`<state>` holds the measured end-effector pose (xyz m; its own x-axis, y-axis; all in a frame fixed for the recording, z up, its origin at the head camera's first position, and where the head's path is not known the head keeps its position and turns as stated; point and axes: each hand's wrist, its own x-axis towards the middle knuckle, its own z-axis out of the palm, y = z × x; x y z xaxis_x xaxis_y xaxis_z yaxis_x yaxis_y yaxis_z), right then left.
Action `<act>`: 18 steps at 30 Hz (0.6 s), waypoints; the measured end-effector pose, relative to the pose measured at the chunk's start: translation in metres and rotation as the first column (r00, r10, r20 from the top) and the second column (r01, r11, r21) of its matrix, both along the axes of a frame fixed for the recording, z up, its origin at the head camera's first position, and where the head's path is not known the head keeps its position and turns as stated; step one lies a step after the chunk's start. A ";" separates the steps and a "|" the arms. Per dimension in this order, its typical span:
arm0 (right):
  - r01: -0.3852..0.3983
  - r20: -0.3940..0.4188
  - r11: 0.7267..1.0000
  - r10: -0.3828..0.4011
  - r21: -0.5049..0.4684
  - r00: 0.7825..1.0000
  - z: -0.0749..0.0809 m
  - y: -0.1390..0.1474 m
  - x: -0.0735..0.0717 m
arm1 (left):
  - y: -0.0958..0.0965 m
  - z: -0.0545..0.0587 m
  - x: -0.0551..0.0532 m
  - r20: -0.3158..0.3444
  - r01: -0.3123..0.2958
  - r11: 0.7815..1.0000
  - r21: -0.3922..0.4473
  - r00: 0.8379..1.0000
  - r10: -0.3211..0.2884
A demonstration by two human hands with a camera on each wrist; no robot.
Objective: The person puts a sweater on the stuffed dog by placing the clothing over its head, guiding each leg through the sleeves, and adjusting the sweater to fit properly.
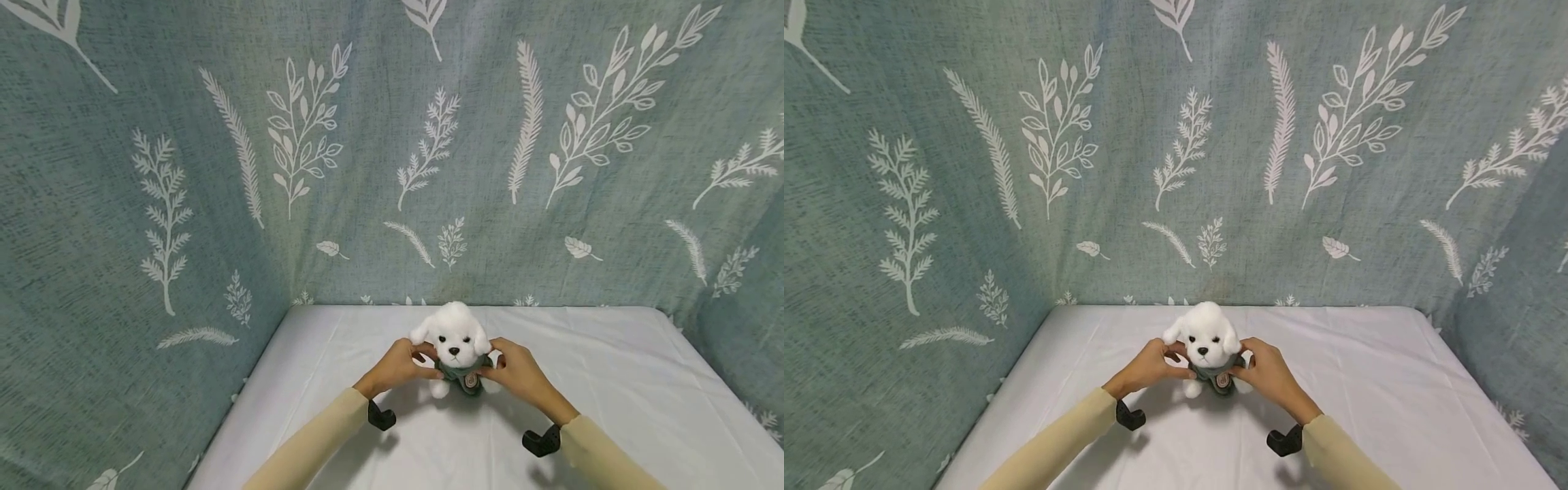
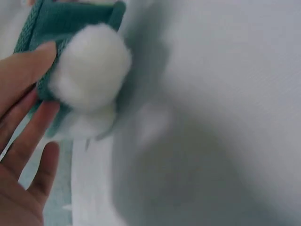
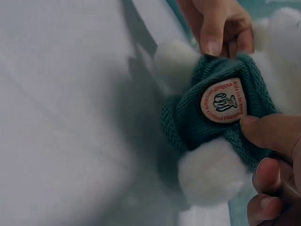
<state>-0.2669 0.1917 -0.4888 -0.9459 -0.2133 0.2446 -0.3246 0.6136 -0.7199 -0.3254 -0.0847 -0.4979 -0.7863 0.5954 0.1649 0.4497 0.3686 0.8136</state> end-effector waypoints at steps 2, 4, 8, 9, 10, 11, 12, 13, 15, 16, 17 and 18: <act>-0.001 0.019 1.000 0.001 0.002 1.000 -0.003 0.004 0.000 | 0.003 -0.003 0.003 -0.033 -0.022 1.000 -0.005 0.999 0.022; 0.009 0.040 1.000 -0.009 -0.003 0.999 -0.006 0.006 -0.001 | 0.007 -0.006 0.006 -0.067 -0.043 0.999 -0.010 0.997 0.042; 0.028 0.069 0.999 -0.027 -0.023 0.997 -0.013 0.008 -0.001 | 0.012 -0.009 0.011 -0.107 -0.069 0.997 -0.016 0.992 0.067; 0.034 0.068 0.999 -0.033 -0.026 0.997 -0.015 0.008 -0.001 | 0.014 -0.009 0.012 -0.106 -0.071 0.997 -0.018 0.992 0.069; 0.036 0.069 0.999 -0.033 -0.028 0.997 -0.016 0.009 -0.001 | 0.015 -0.010 0.013 -0.105 -0.073 0.997 -0.018 0.992 0.070; 0.036 0.069 0.999 -0.034 -0.029 0.997 -0.016 0.009 0.000 | 0.016 -0.011 0.014 -0.107 -0.072 0.997 -0.021 0.992 0.069; 0.037 0.069 0.999 -0.035 -0.027 0.997 -0.016 0.010 0.000 | 0.016 -0.011 0.015 -0.101 -0.074 0.997 -0.027 0.992 0.071; 0.035 0.068 0.999 -0.034 -0.027 0.997 -0.016 0.011 0.001 | 0.017 -0.012 0.016 -0.098 -0.075 0.997 -0.032 0.993 0.071; 0.033 0.080 0.999 -0.030 -0.028 0.996 -0.016 0.012 0.002 | 0.016 -0.013 0.016 -0.099 -0.065 0.997 -0.045 0.993 0.060; 0.026 0.083 0.999 -0.024 -0.023 0.996 -0.016 0.014 0.003 | 0.015 -0.013 0.016 -0.107 -0.056 0.997 -0.055 0.993 0.050; 0.023 0.087 1.000 -0.022 -0.014 0.996 -0.016 0.016 0.004 | 0.013 -0.012 0.015 -0.115 -0.045 0.997 -0.068 0.993 0.037; 0.021 0.092 1.000 -0.020 -0.004 0.996 -0.015 0.019 0.005 | 0.010 -0.010 0.015 -0.124 -0.036 0.996 -0.085 0.992 0.025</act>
<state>-0.2619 0.2102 -0.5040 -0.9685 -0.1926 0.1578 -0.2444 0.6159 -0.7490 -0.3107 -0.0748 -0.5082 -0.7814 0.5878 0.2096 0.5315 0.4508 0.7172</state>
